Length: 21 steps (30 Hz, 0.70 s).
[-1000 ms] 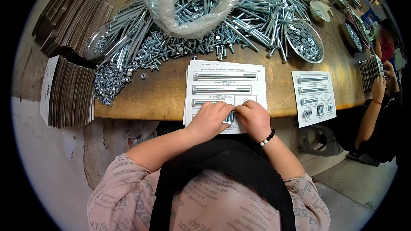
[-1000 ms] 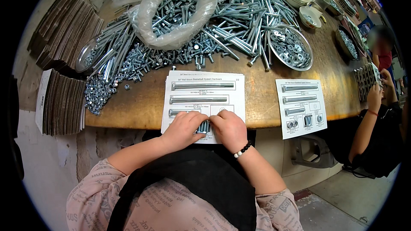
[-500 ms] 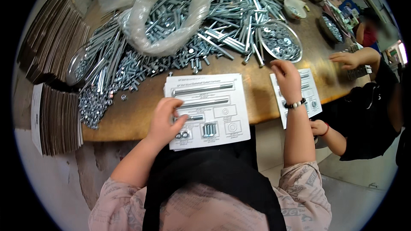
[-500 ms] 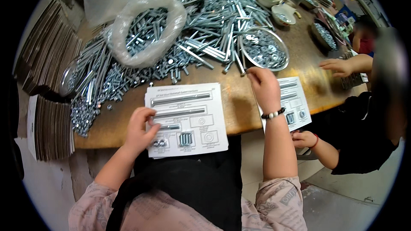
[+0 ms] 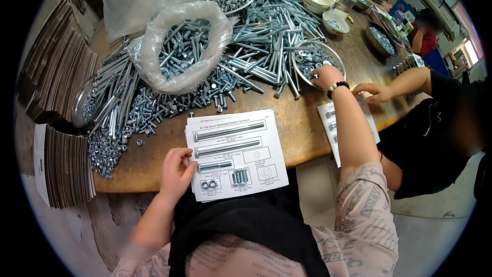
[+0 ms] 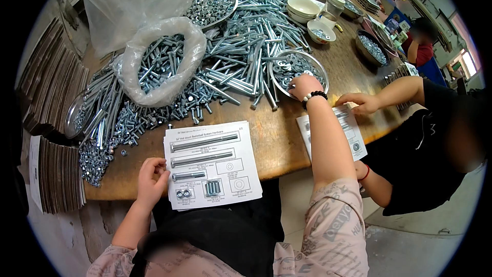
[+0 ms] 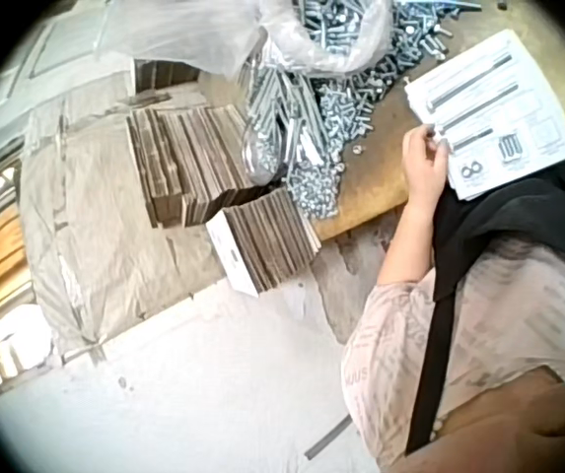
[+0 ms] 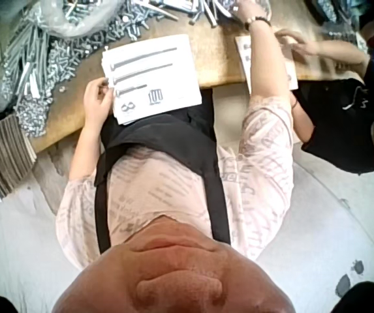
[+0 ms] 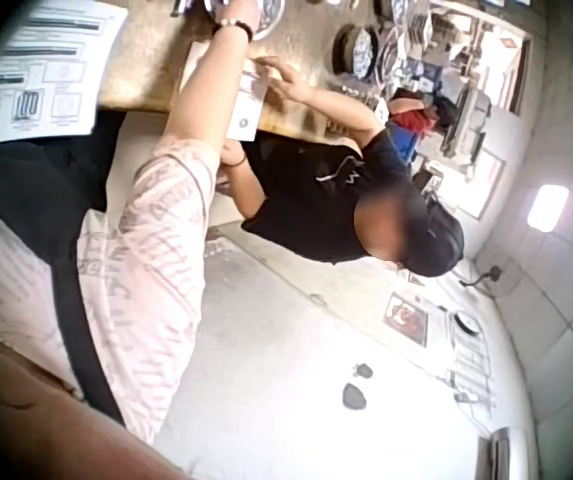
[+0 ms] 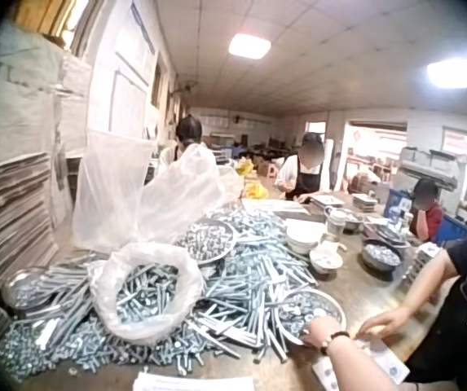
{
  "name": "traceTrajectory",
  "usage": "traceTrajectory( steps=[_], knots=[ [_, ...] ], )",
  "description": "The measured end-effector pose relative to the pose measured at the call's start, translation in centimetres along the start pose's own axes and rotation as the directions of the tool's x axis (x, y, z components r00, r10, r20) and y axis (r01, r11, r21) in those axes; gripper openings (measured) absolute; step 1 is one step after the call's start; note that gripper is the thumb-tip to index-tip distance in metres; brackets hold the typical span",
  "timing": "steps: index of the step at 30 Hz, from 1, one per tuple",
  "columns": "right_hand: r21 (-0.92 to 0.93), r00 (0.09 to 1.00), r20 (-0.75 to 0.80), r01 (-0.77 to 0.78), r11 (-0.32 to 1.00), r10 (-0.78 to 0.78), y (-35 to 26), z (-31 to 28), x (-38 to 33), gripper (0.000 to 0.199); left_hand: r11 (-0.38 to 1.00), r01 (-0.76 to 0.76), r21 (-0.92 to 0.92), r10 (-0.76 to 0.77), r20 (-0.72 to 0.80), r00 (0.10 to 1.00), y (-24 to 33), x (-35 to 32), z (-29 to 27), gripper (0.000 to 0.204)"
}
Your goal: The person picks bolts, nuts, and washers from a table and places them into designated slots on printed cardboard sheets. They repeatedly select fasteners from piles and arrange them on the sheets, then move completed sheets aside.
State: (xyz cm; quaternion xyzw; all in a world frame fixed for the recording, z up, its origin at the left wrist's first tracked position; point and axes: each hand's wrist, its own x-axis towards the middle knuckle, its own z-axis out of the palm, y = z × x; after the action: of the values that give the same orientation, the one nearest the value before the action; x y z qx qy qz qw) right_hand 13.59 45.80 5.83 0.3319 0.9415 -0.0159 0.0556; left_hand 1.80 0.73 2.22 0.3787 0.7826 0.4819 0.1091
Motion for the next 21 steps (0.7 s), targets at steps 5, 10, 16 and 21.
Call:
traceTrajectory(
  steps=[5, 10, 16, 21],
  knots=[
    [0.061, 0.997, -0.029, 0.070, 0.996, -0.068, 0.4, 0.2, 0.2, 0.020, 1.000, -0.021, 0.016, 0.021, -0.009, 1.000, 0.2, 0.1, -0.1, 0.025],
    [0.614, 0.940, -0.298, 0.057, 0.787, 0.164, -0.2, 1.2, -2.0, 0.017, 0.999, -0.044, -0.001, 0.044, -0.009, 0.999, 0.2, 0.4, -0.1, 0.027],
    [0.919, 0.977, 0.023, -0.105, -0.381, -0.214, -9.9, 0.7, -9.7, 0.021, 0.968, -0.229, -0.101, 0.239, 0.101, 0.966, 3.9, 2.9, 1.2, 0.045],
    [0.634, 0.829, -0.019, -0.422, -0.648, -0.559, -16.5, 2.6, -15.5, 0.027, 0.878, -0.442, -0.184, 0.468, 0.134, 0.874, 8.1, 5.4, 2.7, 0.054]
  ],
)
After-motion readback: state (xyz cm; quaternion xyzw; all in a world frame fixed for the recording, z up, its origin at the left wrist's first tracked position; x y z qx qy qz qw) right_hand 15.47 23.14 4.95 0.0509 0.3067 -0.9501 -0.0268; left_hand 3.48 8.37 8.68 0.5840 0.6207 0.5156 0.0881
